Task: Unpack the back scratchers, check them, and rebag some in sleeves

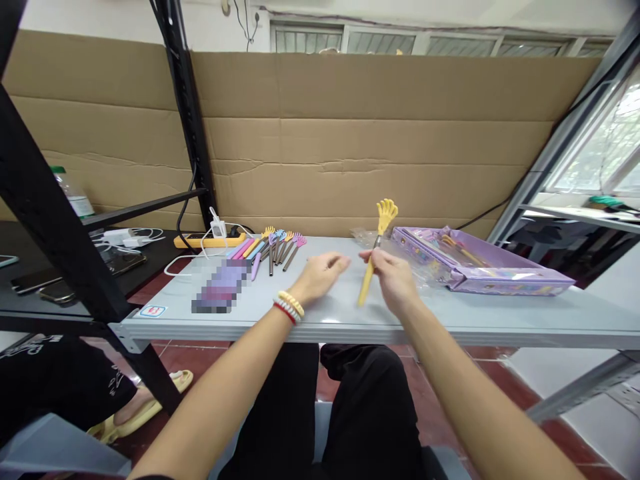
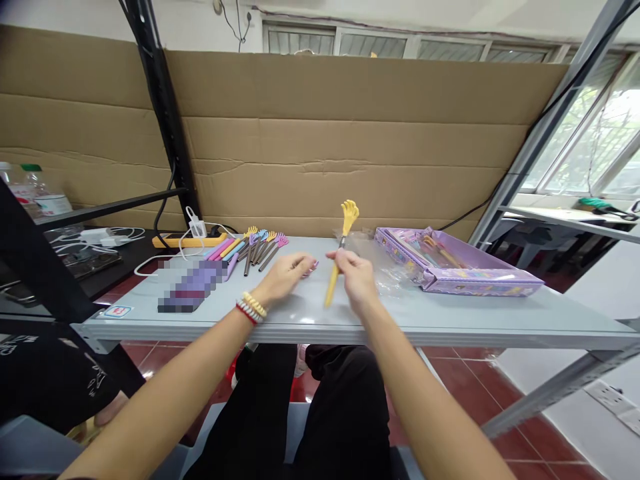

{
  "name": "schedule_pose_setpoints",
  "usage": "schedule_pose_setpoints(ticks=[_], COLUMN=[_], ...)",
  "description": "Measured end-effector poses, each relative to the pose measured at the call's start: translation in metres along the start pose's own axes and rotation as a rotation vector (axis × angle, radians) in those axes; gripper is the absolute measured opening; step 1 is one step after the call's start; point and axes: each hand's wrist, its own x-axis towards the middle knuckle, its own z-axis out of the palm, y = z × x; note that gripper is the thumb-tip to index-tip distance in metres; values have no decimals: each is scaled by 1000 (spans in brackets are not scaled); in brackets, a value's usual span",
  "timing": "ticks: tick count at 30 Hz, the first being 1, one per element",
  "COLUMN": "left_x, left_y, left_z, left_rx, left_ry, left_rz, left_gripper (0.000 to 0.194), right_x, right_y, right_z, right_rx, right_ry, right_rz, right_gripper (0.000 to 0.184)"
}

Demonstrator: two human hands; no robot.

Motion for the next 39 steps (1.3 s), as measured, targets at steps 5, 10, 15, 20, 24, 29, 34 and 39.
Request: schedule_pose_setpoints(ticks=[5, 10, 15, 20, 24, 29, 34, 39], left_x=[-39, -64, -103, -150, -168, -147, -98, -87], left_y=[33, 33, 27, 5, -9, 0, 35, 45], left_z=[23, -2, -46, -96, -128, -119, -59, -31], left_rx=[-68, 399, 749, 956, 1071, 1075, 995, 888], left_ry=[-13, -53, -104, -111, -47, 32, 84, 117], left_rz=[-125, -154, -145, -201, -209, -95, 11, -55], left_gripper=[32, 24, 34, 40, 43, 38, 39, 37], right_x=[-37, -25, -2, 29, 36, 16, -28, -64], right_y=[-2, -16, -39, -53, -55, -49, -34, -17], right_z=[27, 15, -36, -114, -149, -98, 23, 73], right_rx=[352, 317, 345, 365, 417, 456, 514, 507], right_ry=[-118, -83, 205, 552, 725, 565, 13, -109], right_rz=[167, 165, 135, 148, 106, 161, 166, 48], right_gripper=[37, 35, 23, 39, 40, 40, 28, 37])
